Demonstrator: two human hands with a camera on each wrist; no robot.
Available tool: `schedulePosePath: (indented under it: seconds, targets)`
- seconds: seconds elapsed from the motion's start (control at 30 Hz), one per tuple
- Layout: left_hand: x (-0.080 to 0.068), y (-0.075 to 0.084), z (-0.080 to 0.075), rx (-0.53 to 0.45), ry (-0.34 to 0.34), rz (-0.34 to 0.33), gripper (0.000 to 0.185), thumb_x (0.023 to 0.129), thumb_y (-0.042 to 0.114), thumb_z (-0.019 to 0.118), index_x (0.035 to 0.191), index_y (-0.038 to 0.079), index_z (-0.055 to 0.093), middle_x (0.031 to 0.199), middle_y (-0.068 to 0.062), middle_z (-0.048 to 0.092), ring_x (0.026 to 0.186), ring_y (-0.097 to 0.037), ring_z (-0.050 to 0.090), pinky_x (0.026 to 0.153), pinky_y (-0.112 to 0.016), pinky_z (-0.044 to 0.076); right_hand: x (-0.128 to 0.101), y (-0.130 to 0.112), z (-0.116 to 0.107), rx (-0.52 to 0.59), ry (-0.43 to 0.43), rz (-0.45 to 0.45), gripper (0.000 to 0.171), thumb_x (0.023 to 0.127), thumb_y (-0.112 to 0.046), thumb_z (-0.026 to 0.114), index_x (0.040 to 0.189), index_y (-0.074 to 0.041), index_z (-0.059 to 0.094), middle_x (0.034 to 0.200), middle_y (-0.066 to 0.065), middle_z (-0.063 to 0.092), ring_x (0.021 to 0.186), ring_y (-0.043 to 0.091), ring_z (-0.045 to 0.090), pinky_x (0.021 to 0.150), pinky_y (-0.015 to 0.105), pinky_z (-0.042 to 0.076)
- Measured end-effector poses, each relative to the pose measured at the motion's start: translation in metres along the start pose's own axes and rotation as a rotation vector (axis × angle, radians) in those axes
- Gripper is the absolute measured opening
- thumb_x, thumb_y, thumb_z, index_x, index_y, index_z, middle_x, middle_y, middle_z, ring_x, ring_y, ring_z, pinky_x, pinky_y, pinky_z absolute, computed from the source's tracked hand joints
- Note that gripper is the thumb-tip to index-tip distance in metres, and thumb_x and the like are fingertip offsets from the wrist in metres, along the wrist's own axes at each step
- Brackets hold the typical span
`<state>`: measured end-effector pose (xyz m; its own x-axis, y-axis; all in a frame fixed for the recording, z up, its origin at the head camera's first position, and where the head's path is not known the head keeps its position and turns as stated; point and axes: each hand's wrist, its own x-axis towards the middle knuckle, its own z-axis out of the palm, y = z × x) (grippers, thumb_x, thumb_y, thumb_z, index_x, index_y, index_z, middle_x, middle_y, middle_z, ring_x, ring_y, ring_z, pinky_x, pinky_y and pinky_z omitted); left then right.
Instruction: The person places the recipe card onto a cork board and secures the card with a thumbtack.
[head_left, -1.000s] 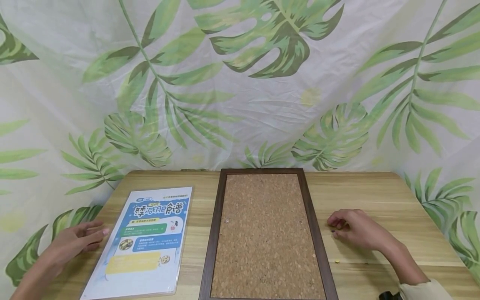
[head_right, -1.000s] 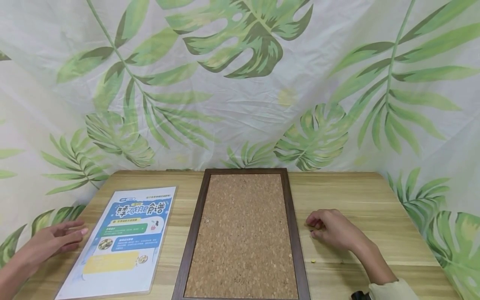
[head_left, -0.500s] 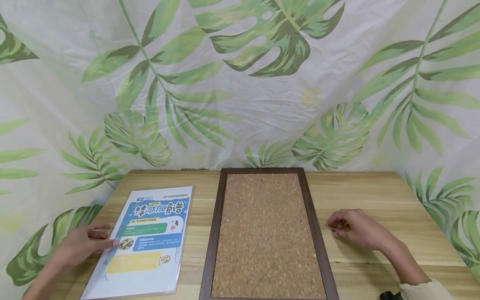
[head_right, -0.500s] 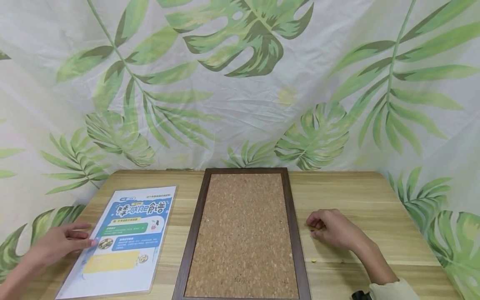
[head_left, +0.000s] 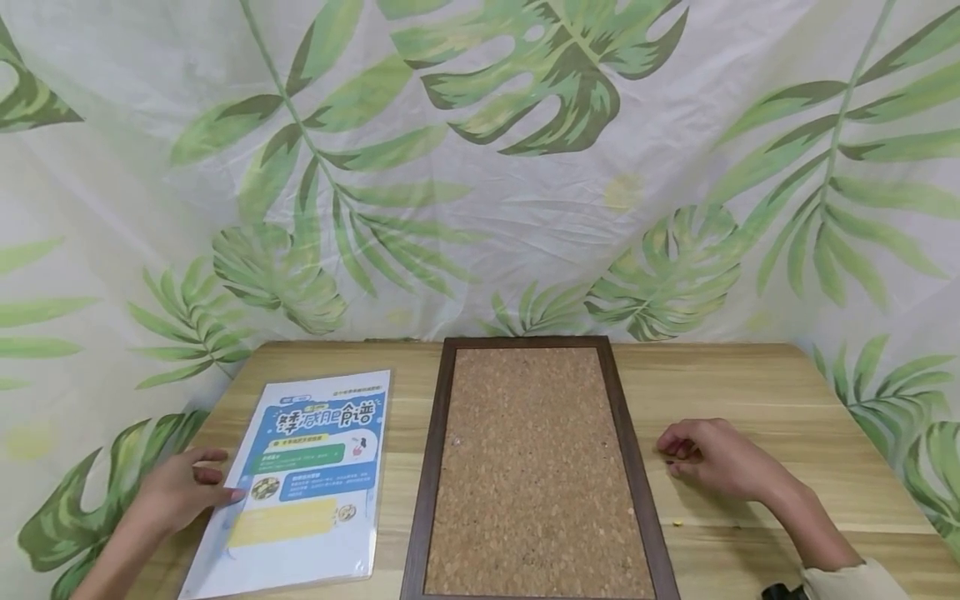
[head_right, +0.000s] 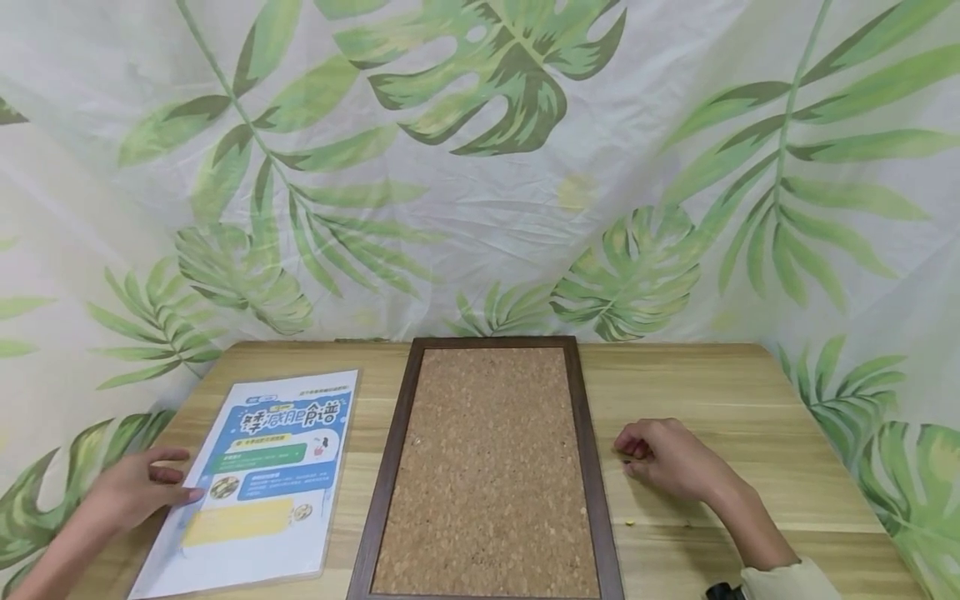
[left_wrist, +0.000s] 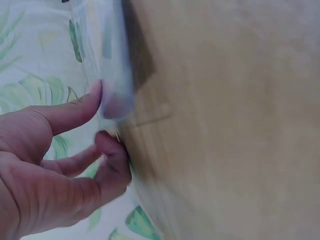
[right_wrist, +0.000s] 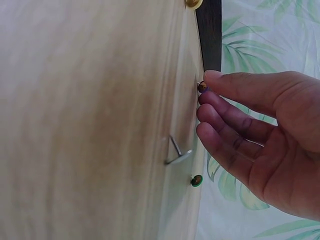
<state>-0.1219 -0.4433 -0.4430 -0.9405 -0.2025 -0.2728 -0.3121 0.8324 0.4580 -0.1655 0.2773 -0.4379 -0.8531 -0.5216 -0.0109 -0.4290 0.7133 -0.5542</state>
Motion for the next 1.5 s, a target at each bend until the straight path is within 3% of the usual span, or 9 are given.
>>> schedulePosePath:
  seconds: [0.13,0.23,0.43,0.6,0.83,1.0,1.1,1.3,1.5]
  targets:
    - [-0.004,-0.007,0.0,-0.119,-0.03,0.008,0.089,0.078,0.032,0.085,0.139,-0.014,0.04,0.098,-0.012,0.071,0.083,-0.016,0.065,0.064,-0.029,0.054,0.001,0.002,0.002,-0.007,0.007,-0.018,0.017,0.084,-0.006,0.077,0.098,-0.011,0.072,0.092,-0.006,0.071,0.081,0.005,0.065,0.071,0.025,0.057]
    - [-0.008,-0.009,-0.001,-0.178,-0.011,0.066,0.084,0.083,0.028,0.081,0.143,-0.013,0.038,0.105,-0.016,0.067,0.082,-0.009,0.063,0.063,-0.028,0.055,0.001,0.003,0.002,-0.014,0.016,-0.022,0.016,0.083,-0.005,0.077,0.096,-0.013,0.072,0.091,-0.007,0.071,0.08,0.004,0.065,0.07,0.024,0.057]
    - [-0.017,-0.004,-0.005,-0.143,0.102,0.23,0.071,0.088,0.019,0.077,0.14,-0.014,0.04,0.113,-0.026,0.061,0.08,0.007,0.058,0.065,-0.024,0.057,0.002,0.004,0.003,-0.016,0.031,-0.024,0.016,0.082,-0.003,0.078,0.092,-0.015,0.072,0.088,-0.008,0.071,0.076,0.001,0.063,0.067,0.022,0.055]
    - [-0.026,0.008,-0.014,-0.146,0.105,0.282,0.067,0.091,0.015,0.073,0.14,-0.014,0.037,0.113,-0.027,0.06,0.074,-0.002,0.062,0.058,-0.028,0.056,0.002,0.001,0.004,-0.012,0.031,-0.019,0.019,0.081,0.0,0.078,0.09,-0.015,0.073,0.084,-0.008,0.071,0.074,0.001,0.062,0.065,0.021,0.054]
    - [-0.037,0.021,-0.025,-0.272,0.018,0.269,0.071,0.097,0.019,0.066,0.148,-0.01,0.026,0.119,-0.027,0.058,0.076,-0.016,0.069,0.06,-0.036,0.06,0.002,-0.002,0.004,-0.036,0.054,0.006,0.023,0.081,0.007,0.072,0.087,-0.016,0.072,0.079,-0.011,0.068,0.073,0.0,0.061,0.064,0.021,0.054]
    - [-0.041,0.025,-0.029,-0.383,0.028,0.275,0.063,0.097,0.017,0.065,0.148,0.0,0.031,0.108,0.008,0.066,0.077,-0.021,0.072,0.061,-0.041,0.061,0.003,-0.003,0.002,-0.089,0.084,0.03,0.022,0.082,0.004,0.069,0.089,-0.016,0.072,0.079,-0.013,0.067,0.073,-0.001,0.061,0.065,0.021,0.054]
    - [-0.042,0.028,-0.033,-0.428,0.032,0.281,0.055,0.098,0.017,0.064,0.146,0.014,0.037,0.101,0.025,0.064,0.077,-0.02,0.072,0.061,-0.041,0.061,0.003,-0.005,0.0,-0.099,0.102,0.039,0.021,0.083,0.004,0.068,0.089,-0.016,0.072,0.078,-0.013,0.067,0.072,-0.001,0.06,0.064,0.021,0.053]
    - [-0.046,0.033,-0.039,-0.482,0.032,0.314,0.049,0.1,0.015,0.06,0.143,0.029,0.04,0.104,0.021,0.066,0.078,-0.021,0.073,0.06,-0.041,0.06,0.004,-0.01,-0.004,-0.103,0.152,0.039,0.019,0.085,0.003,0.067,0.089,-0.014,0.072,0.076,-0.011,0.066,0.07,0.0,0.059,0.062,0.021,0.052]
    - [-0.046,0.048,-0.032,-0.744,-0.057,0.373,0.047,0.1,0.005,0.057,0.14,0.028,0.043,0.109,0.012,0.068,0.08,-0.02,0.073,0.058,-0.039,0.06,0.008,-0.015,-0.007,-0.107,0.206,0.021,0.011,0.087,-0.003,0.072,0.091,-0.014,0.073,0.077,-0.01,0.068,0.069,0.0,0.059,0.062,0.021,0.053]
